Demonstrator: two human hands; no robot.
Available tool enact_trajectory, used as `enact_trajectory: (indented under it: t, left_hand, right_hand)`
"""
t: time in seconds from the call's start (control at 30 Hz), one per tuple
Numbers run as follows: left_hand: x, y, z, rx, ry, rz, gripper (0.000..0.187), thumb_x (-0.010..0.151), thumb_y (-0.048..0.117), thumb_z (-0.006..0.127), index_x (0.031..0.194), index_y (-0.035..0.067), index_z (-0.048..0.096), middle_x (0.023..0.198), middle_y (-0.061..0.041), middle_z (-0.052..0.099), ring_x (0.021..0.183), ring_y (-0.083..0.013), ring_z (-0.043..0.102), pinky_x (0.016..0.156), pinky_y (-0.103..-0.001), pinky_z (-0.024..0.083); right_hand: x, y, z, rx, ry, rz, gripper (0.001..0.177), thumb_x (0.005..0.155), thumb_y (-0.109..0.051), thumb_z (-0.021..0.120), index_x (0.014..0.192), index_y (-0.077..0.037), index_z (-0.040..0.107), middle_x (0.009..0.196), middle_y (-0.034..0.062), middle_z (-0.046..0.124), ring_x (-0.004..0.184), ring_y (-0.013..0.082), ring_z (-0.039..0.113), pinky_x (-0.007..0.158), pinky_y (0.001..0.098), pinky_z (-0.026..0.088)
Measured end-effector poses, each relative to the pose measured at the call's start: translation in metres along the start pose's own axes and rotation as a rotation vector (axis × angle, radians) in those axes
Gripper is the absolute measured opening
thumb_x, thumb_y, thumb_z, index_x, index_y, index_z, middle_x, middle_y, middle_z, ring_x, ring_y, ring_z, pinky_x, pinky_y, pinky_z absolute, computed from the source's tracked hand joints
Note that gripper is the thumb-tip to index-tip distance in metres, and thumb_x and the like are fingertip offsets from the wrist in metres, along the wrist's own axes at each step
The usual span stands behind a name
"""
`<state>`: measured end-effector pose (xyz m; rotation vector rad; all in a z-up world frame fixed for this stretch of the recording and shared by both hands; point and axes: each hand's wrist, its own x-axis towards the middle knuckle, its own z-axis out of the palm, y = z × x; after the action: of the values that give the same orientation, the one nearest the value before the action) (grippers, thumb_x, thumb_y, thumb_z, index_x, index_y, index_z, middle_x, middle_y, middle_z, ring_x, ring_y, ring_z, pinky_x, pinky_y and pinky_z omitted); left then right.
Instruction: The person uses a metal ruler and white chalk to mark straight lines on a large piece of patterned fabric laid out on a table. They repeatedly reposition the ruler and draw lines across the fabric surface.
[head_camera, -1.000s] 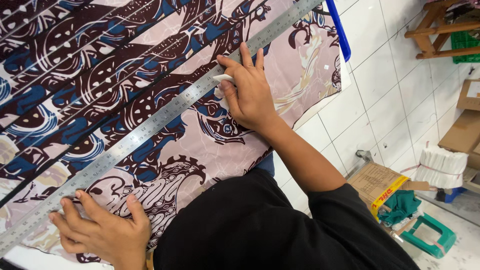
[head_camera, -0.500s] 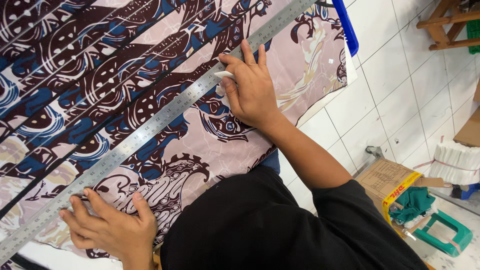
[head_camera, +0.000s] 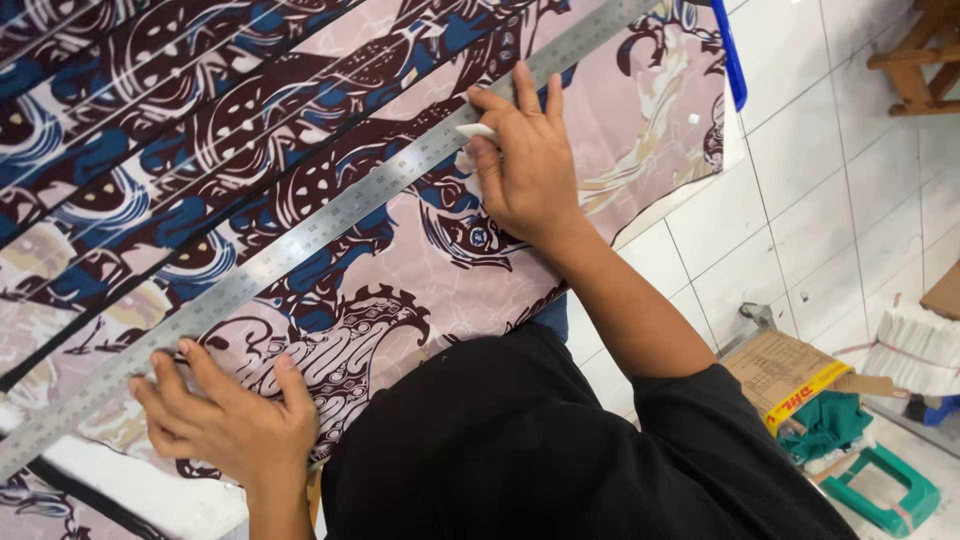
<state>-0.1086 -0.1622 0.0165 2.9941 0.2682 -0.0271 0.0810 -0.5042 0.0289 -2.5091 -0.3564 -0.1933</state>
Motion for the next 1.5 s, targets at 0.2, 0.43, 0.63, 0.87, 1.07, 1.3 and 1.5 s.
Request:
enact_trajectory:
  t: [0.2, 0.43, 0.63, 0.87, 1.07, 1.3, 1.5]
  left_hand:
    - [0.002, 0.006, -0.004, -0.009, -0.001, -0.002, 0.081, 0.107, 0.053, 0.055, 0.163, -0.002, 0.034, 0.163, -0.028, 0.034, 0.154, -0.0511, 0.025, 0.122, -0.067, 0.023]
    - [0.007, 0.008, -0.009, -0.066, 0.009, -0.001, 0.083, 0.106, 0.052, 0.058, 0.165, -0.002, 0.035, 0.165, -0.03, 0.034, 0.154, -0.0525, 0.026, 0.121, -0.069, 0.022]
    - [0.009, 0.012, -0.012, -0.088, -0.024, -0.072, 0.084, 0.1, 0.052, 0.063, 0.16, -0.001, 0.041, 0.161, -0.03, 0.036, 0.151, -0.0532, 0.025, 0.117, -0.071, 0.019]
    - [0.011, 0.014, -0.019, -0.169, 0.014, -0.068, 0.076, 0.103, 0.049, 0.059, 0.158, -0.001, 0.043, 0.159, -0.031, 0.038, 0.152, -0.0517, 0.025, 0.118, -0.071, 0.018]
    - [0.014, 0.016, -0.02, -0.088, -0.005, -0.04, 0.065, 0.103, 0.047, 0.057, 0.161, 0.019, 0.047, 0.157, -0.033, 0.037, 0.149, -0.0545, 0.024, 0.116, -0.071, 0.018]
    - [0.017, 0.019, -0.03, -0.064, -0.041, -0.039, 0.066, 0.102, 0.048, 0.058, 0.162, 0.021, 0.047, 0.158, -0.033, 0.037, 0.148, -0.0567, 0.026, 0.115, -0.074, 0.022]
    - [0.021, 0.022, -0.035, -0.004, -0.072, -0.015, 0.064, 0.102, 0.047, 0.057, 0.163, 0.029, 0.048, 0.156, -0.036, 0.037, 0.144, -0.0604, 0.029, 0.11, -0.075, 0.027]
  right_hand:
    - [0.0, -0.001, 0.001, -0.014, 0.006, -0.004, 0.014, 0.11, -0.012, 0.058, 0.117, -0.001, 0.063, 0.135, 0.0154, 0.067, 0.146, 0.05, 0.046, 0.126, 0.0669, 0.019]
    - [-0.003, 0.005, 0.003, 0.002, -0.02, 0.006, 0.022, 0.111, -0.013, 0.057, 0.128, 0.0, 0.063, 0.136, 0.0182, 0.067, 0.146, 0.0507, 0.045, 0.125, 0.0671, 0.017]
    - [-0.003, 0.002, 0.002, -0.013, -0.025, -0.023, 0.03, 0.113, -0.011, 0.057, 0.141, -0.001, 0.06, 0.139, 0.0236, 0.066, 0.147, 0.0521, 0.045, 0.128, 0.0634, 0.017]
    - [-0.006, -0.001, 0.002, -0.001, -0.026, -0.045, 0.033, 0.115, -0.009, 0.052, 0.144, 0.007, 0.054, 0.137, 0.0207, 0.069, 0.143, 0.0514, 0.051, 0.129, 0.0637, 0.015]
    - [-0.007, 0.002, 0.002, 0.013, -0.016, -0.051, 0.037, 0.116, -0.011, 0.052, 0.146, 0.011, 0.05, 0.137, 0.0201, 0.07, 0.134, 0.0472, 0.061, 0.129, 0.0623, 0.015]
    - [0.006, -0.024, -0.005, 0.058, 0.035, -0.198, 0.021, 0.105, 0.003, 0.06, 0.126, 0.001, 0.061, 0.122, 0.0224, 0.069, 0.125, 0.0438, 0.063, 0.118, 0.0483, 0.041]
    - [0.038, -0.067, 0.003, 0.104, -0.286, -0.419, 0.016, 0.098, -0.004, 0.08, 0.109, -0.001, 0.07, 0.1, 0.014, 0.07, 0.088, 0.0343, 0.068, 0.076, 0.0417, 0.053]
